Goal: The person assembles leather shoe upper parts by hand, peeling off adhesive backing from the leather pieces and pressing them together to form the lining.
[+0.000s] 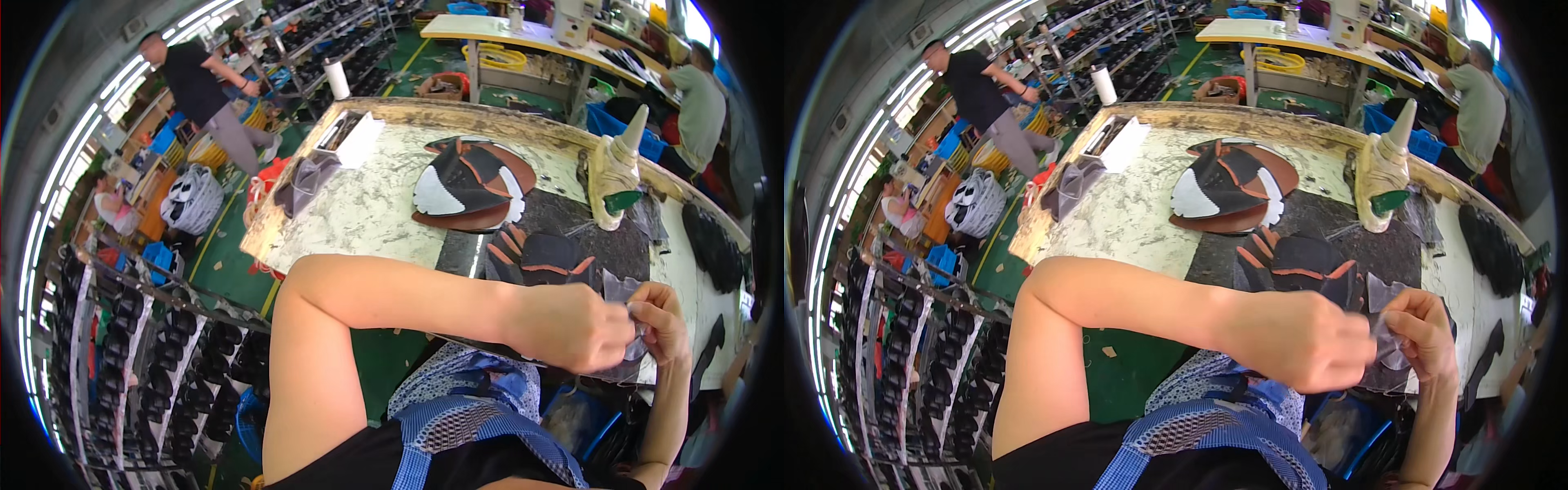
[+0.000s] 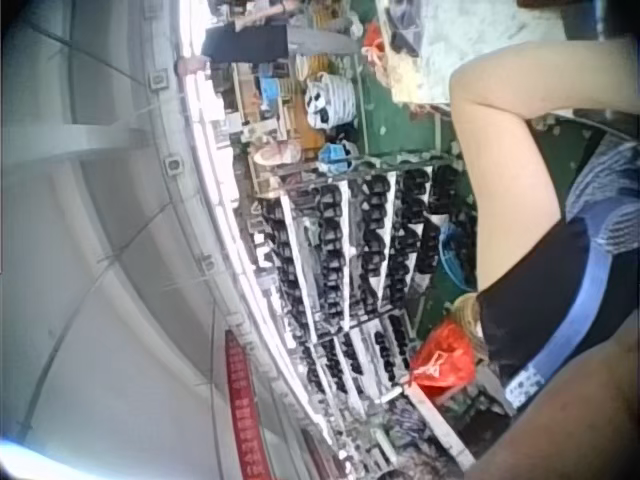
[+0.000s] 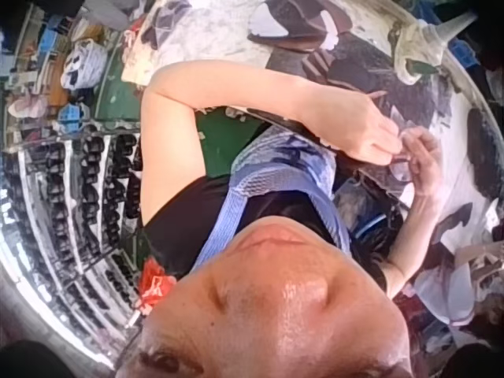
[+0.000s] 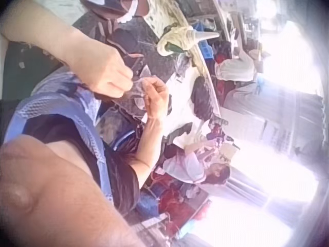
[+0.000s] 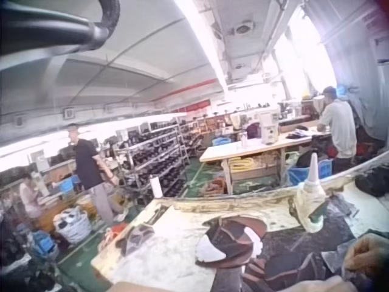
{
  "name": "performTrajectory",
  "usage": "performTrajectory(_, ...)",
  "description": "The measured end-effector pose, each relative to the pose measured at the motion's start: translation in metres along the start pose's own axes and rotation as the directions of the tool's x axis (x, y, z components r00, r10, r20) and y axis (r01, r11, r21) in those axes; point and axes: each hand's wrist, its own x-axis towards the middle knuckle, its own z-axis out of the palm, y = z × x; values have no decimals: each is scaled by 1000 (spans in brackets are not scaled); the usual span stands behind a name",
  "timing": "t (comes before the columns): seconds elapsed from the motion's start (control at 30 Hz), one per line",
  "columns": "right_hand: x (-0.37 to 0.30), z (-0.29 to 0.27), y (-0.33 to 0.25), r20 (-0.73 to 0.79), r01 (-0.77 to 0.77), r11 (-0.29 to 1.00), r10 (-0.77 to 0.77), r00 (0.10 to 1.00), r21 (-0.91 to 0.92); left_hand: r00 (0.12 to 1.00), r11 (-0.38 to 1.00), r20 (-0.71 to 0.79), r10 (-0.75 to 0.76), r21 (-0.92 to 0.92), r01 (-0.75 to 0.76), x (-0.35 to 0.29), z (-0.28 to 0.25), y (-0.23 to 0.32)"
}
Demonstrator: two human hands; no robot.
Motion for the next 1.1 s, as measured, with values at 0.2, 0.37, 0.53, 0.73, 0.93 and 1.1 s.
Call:
performTrajectory(0.2, -6, 14, -1, -22, 28, 987, -25, 999, 160, 935, 912, -188, -302, 228, 341, 18, 31, -5)
performTrajectory(0.37, -21, 35, 14, 136, 158, 979, -141, 981, -125, 985, 977, -171, 30, 213, 8, 26, 46, 1)
performTrajectory(0.53, -57, 40, 34, 369, -31, 994, 67, 927, -102, 936, 951, -240, 259, -106, -290, 25, 60, 47)
performTrajectory(0.73, -100, -42, 154, -201, -104, 903, 203, 958, 416, 874, 935, -443, 197, -182, -303, 29, 37, 72)
performTrajectory(0.93, -164, -41, 314, -166, -222, 590, 530, 831, 776, 918, 952, -386, 94, -236, -196, 7, 33, 78)
performTrajectory(1.1, -246, -75, 391, -452, -627, 511, 436, 779, -588, 981, 973, -189, -37, -230, -8, 2, 5, 50)
